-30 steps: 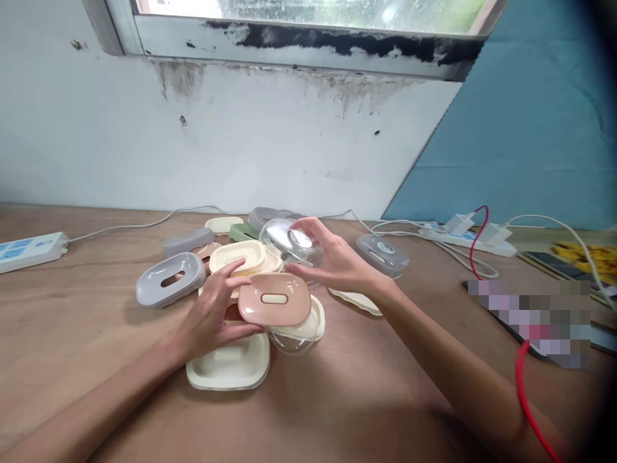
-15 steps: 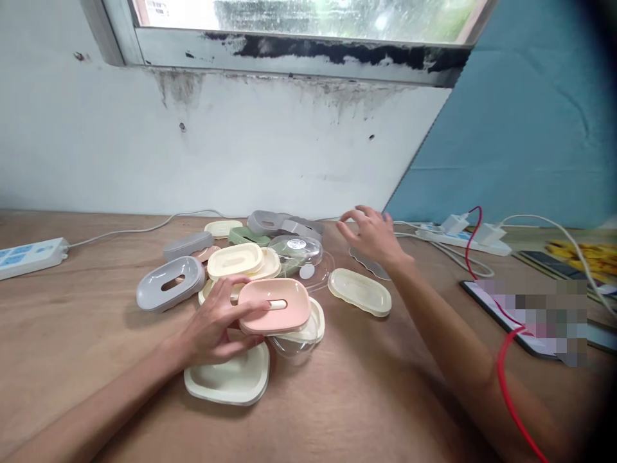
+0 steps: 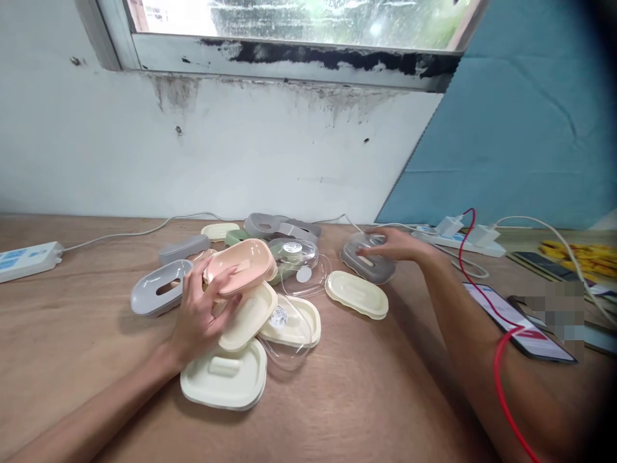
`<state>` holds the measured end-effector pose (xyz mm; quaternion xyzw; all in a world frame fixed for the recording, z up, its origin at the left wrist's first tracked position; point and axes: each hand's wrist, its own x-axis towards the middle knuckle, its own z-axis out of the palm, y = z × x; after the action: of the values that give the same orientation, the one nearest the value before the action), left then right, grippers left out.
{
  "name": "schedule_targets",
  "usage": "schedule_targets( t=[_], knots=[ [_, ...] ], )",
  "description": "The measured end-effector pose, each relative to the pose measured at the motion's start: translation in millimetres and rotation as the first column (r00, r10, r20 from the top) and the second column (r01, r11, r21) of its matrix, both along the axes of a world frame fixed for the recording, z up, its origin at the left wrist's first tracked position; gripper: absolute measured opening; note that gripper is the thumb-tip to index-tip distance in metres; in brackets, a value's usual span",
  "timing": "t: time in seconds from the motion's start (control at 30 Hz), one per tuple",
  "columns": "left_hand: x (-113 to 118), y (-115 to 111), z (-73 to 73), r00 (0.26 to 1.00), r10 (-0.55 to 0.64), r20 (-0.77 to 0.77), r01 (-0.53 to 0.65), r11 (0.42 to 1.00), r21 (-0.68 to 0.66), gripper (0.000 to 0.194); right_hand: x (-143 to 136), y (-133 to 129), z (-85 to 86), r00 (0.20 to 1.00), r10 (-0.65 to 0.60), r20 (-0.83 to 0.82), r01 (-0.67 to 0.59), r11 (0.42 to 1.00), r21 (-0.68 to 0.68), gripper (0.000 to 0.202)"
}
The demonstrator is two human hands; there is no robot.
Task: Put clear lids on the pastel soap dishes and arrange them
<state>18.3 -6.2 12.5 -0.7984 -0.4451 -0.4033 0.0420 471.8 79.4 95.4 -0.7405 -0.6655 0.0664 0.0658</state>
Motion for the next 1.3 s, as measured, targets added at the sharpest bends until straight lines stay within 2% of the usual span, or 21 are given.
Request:
schedule_targets(
  t=[0.07, 0.13, 0.2, 0.27, 0.33, 0.43, 0.53, 0.63, 0.73, 0.8, 0.87, 0.97, 1.03, 1.13, 1.23, 1.3],
  knots=[
    [0, 2, -2.5, 1.000, -0.001, 0.003, 0.001, 0.999, -0.043, 0.044, -10, -1, 9.7, 0.991, -0.006, -0.134, 0.002, 1.000, -0.030, 0.086],
    [0, 3, -4.0, 1.000, -0.001, 0.016, 0.002, 0.997, -0.082, 0.046, -25, -3, 15.1, 0.945, -0.034, -0.326, 0.030, 0.999, -0.017, 0.083],
    [0, 3, -4.0, 0.999, 0.006, 0.034, -0.003, 0.995, -0.099, 0.050, -42, -5, 14.5, 0.866, -0.001, -0.500, 0.020, 0.999, 0.033, 0.075],
    [0, 2, -3.0, 0.999, 0.004, 0.041, -0.001, 0.997, -0.083, 0.050, -60, -5, 8.8, 0.821, 0.061, -0.567, -0.009, 0.996, 0.093, 0.068],
    [0, 2, -1.5, 0.999, -0.009, 0.040, 0.010, 0.999, -0.046, 0.048, -73, -3, 0.8, 0.831, 0.081, -0.550, -0.013, 0.992, 0.127, 0.064],
    [0, 1, 0.2, 0.998, -0.027, 0.057, 0.027, 1.000, -0.005, 0.038, -80, 2, -8.3, 0.906, 0.106, -0.409, -0.060, 0.991, 0.123, 0.066],
    [-2, 2, 0.1, 0.995, -0.035, 0.090, 0.034, 0.999, 0.013, 0.018, -73, 6, -9.7, 0.945, 0.163, -0.283, -0.141, 0.986, 0.094, 0.072],
    [-3, 3, -1.6, 0.995, -0.050, 0.084, 0.048, 0.999, 0.020, 0.005, -57, 10, -7.9, 0.973, 0.124, -0.197, -0.114, 0.992, 0.060, 0.066],
    [-5, 5, -3.6, 0.996, -0.064, 0.067, 0.065, 0.998, -0.009, 0.009, -39, 13, -9.9, 0.996, 0.003, -0.092, -0.007, 0.999, -0.041, 0.056],
    [-7, 6, -4.1, 0.994, -0.092, 0.053, 0.096, 0.994, -0.061, 0.020, -31, 13, -14.2, 0.997, -0.071, -0.041, 0.064, 0.988, -0.137, 0.065],
    [-9, 6, -3.3, 0.988, -0.150, 0.038, 0.154, 0.981, -0.119, 0.031, -26, 12, -19.5, 0.994, -0.110, -0.015, 0.104, 0.971, -0.216, 0.072],
    [-11, 4, -0.1, 0.965, -0.261, -0.018, 0.254, 0.951, -0.174, 0.051, -25, 10, -23.9, 0.992, -0.126, -0.007, 0.120, 0.955, -0.271, 0.063],
    [-11, 2, 2.2, 0.946, -0.312, -0.090, 0.290, 0.937, -0.193, 0.064, -26, 8, -21.1, 0.991, -0.134, -0.012, 0.126, 0.953, -0.276, 0.051],
    [-8, 0, 3.7, 0.936, -0.304, -0.178, 0.276, 0.947, -0.165, 0.071, -24, 4, -6.8, 0.989, -0.147, -0.033, 0.133, 0.956, -0.261, 0.041],
    [-6, 1, 2.2, 0.953, -0.238, -0.187, 0.228, 0.971, -0.076, 0.067, -22, -3, 14.4, 0.984, -0.156, -0.083, 0.136, 0.969, -0.207, 0.040],
    [-4, 1, 1.2, 0.970, -0.197, -0.144, 0.196, 0.980, -0.024, 0.056, -24, -10, 27.7, 0.982, -0.143, -0.123, 0.122, 0.980, -0.159, 0.043]
  ],
)
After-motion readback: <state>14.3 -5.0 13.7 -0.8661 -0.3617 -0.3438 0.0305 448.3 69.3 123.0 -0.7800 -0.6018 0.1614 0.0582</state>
